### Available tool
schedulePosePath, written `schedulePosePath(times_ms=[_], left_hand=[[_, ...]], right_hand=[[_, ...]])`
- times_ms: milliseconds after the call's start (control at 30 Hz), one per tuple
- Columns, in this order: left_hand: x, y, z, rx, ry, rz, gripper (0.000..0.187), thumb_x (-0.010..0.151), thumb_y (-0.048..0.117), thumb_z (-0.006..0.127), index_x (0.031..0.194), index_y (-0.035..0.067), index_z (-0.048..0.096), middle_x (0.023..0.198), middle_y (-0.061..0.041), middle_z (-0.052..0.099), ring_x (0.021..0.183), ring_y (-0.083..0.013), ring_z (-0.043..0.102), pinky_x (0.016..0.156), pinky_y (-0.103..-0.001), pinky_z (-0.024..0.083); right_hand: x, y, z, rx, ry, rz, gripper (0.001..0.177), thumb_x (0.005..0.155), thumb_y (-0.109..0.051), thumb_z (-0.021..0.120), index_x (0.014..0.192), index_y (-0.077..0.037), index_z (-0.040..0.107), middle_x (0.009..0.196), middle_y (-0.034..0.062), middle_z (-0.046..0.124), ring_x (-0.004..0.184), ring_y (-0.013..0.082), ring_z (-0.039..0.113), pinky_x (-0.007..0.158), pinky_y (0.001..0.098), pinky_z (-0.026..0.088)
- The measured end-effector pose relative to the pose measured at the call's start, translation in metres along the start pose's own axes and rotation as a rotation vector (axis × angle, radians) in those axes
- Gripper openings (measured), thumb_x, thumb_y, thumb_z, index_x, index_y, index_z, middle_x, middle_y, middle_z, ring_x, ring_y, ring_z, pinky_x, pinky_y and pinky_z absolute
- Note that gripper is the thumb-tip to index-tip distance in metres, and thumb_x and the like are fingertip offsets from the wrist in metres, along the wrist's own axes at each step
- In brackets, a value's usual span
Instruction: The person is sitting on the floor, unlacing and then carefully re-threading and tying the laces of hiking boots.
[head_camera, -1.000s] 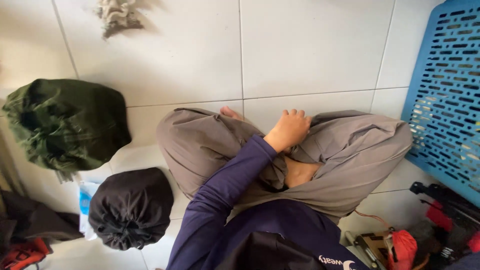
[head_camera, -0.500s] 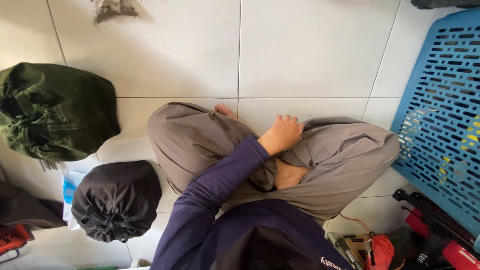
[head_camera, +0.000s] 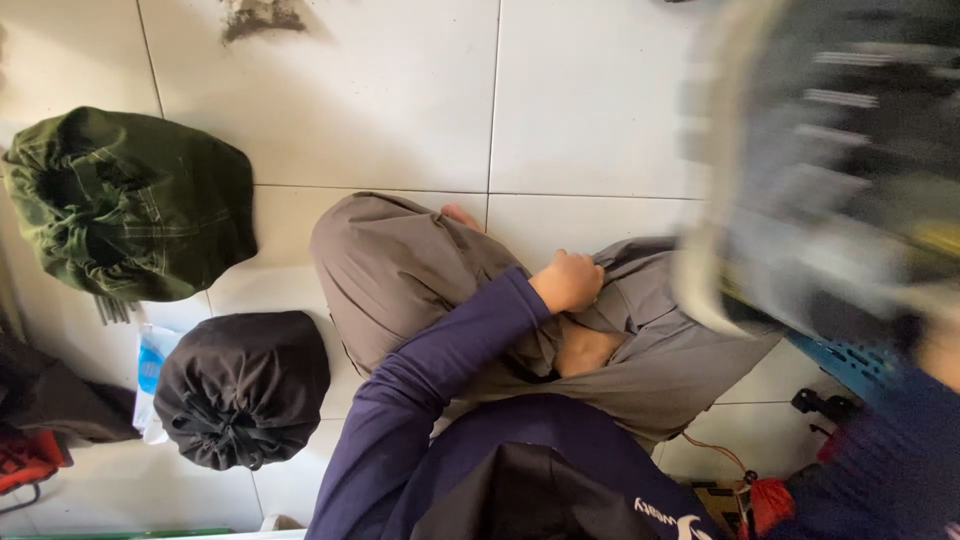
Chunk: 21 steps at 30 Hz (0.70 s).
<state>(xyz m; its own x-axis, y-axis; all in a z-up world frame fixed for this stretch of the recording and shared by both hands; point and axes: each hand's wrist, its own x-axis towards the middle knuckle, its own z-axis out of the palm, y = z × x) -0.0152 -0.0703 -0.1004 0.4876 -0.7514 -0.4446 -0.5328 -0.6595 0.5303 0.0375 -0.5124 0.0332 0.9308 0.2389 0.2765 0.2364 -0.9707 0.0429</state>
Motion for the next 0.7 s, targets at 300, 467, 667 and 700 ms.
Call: schedulePosePath(times_ms=[300,467,667,700], left_hand=[[-0.036,0.023,-0.038,0.157,-0.064,-0.032,0.033,0.103,0.03,0.054,0.126,0.008,0.06,0.121,-0.021,0.067,0.108,-0.0355,0.067,0.101,-0.061,0.042],[-0.032,0.024,-0.046,0.086,-0.216,-0.005,0.065,0.095,0.045,0.067,0.141,0.003,0.05,0.136,-0.028,0.059,0.123,-0.0433,0.059,0.107,-0.069,0.032],[-0.139,0.002,-0.213,-0.754,-0.276,0.687,0.058,0.102,0.043,0.05,0.109,-0.011,0.07,0.103,-0.037,0.071,0.094,-0.0494,0.073,0.084,-0.063,0.056],[-0.15,-0.008,-0.23,-0.755,-0.278,0.686,0.058,0.102,0.043,0.05,0.109,-0.011,0.07,0.103,-0.037,0.071,0.094,-0.0494,0.073,0.084,-0.063,0.056]], right_hand=[[0.13,-0.306,0.026,0.244,0.198,-0.028,0.045,0.071,-0.047,0.097,0.075,-0.012,0.069,0.065,0.0104,0.056,0.071,0.0345,0.061,0.078,0.0439,0.048],[0.12,-0.312,0.018,0.42,0.044,0.056,0.043,0.088,-0.014,0.088,0.122,0.004,0.069,0.107,0.0195,0.072,0.108,0.0362,0.067,0.105,0.0459,0.045],[0.117,-0.312,0.002,0.72,0.283,0.192,0.013,0.107,-0.007,0.059,0.118,0.0,0.063,0.104,0.0087,0.067,0.101,0.0312,0.065,0.103,0.0453,0.047],[0.114,-0.307,0.01,0.721,0.282,0.193,0.013,0.107,-0.007,0.059,0.118,0.0,0.063,0.104,0.0087,0.067,0.101,0.0312,0.065,0.103,0.0453,0.047]])
